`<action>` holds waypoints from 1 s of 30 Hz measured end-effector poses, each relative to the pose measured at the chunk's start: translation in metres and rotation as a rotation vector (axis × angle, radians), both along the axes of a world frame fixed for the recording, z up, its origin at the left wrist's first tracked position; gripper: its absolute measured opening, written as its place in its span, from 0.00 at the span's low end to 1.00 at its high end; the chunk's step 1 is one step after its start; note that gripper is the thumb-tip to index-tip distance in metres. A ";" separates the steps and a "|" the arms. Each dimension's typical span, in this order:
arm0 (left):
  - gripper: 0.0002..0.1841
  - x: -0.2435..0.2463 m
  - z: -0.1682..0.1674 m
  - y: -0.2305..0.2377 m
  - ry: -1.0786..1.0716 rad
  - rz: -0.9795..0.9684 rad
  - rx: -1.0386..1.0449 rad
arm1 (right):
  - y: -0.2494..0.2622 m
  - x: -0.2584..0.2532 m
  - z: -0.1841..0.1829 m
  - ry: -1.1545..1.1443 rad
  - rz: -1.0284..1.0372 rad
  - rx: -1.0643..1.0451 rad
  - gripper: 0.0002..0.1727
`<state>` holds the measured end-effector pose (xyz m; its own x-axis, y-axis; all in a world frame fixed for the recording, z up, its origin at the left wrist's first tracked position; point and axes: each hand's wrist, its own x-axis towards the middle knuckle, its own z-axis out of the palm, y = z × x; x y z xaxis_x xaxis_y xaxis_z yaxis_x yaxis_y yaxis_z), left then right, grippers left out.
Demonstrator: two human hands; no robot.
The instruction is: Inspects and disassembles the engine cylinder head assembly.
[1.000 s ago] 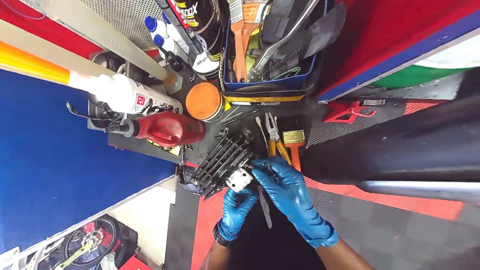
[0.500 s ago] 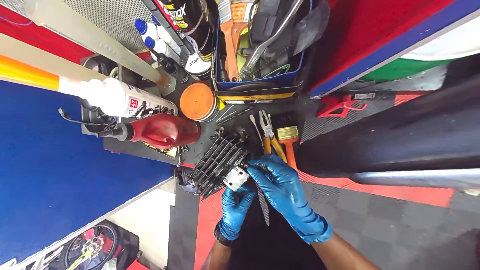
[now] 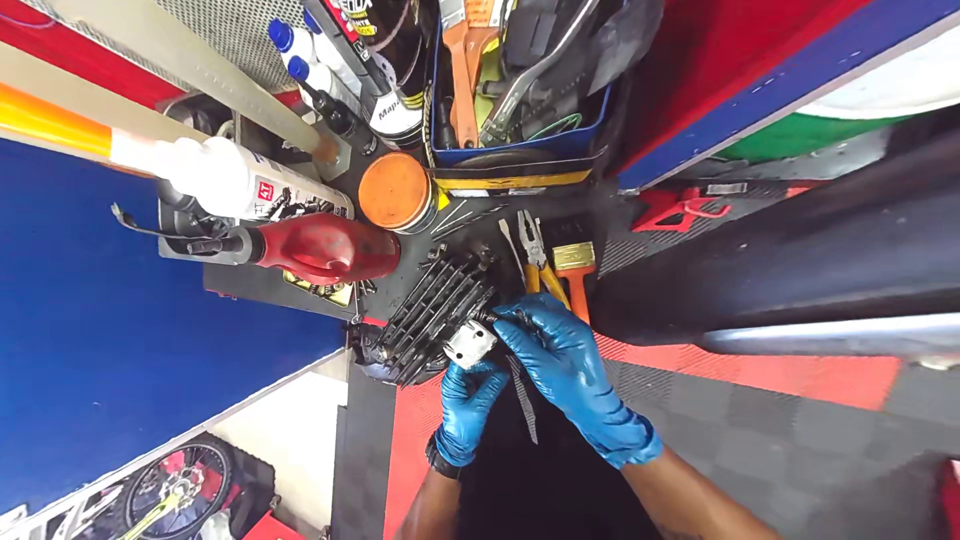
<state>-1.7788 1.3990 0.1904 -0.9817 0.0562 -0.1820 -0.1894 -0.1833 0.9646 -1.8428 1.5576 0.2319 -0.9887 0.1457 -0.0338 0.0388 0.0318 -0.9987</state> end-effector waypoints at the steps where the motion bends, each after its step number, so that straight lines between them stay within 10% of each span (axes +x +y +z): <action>1: 0.13 0.000 0.000 0.000 -0.004 -0.004 0.002 | 0.001 0.000 -0.001 -0.009 0.020 0.004 0.09; 10: 0.09 -0.001 0.002 -0.003 -0.062 -0.053 0.281 | 0.003 -0.001 0.000 -0.073 0.078 -0.094 0.09; 30: 0.14 0.004 0.002 0.003 -0.071 -0.012 0.111 | 0.001 0.001 0.001 -0.104 0.038 -0.181 0.08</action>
<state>-1.7750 1.4022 0.1928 -0.9657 0.0918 -0.2429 -0.2592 -0.2851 0.9228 -1.8418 1.5585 0.2334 -0.9833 0.0911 -0.1577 0.1437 -0.1445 -0.9790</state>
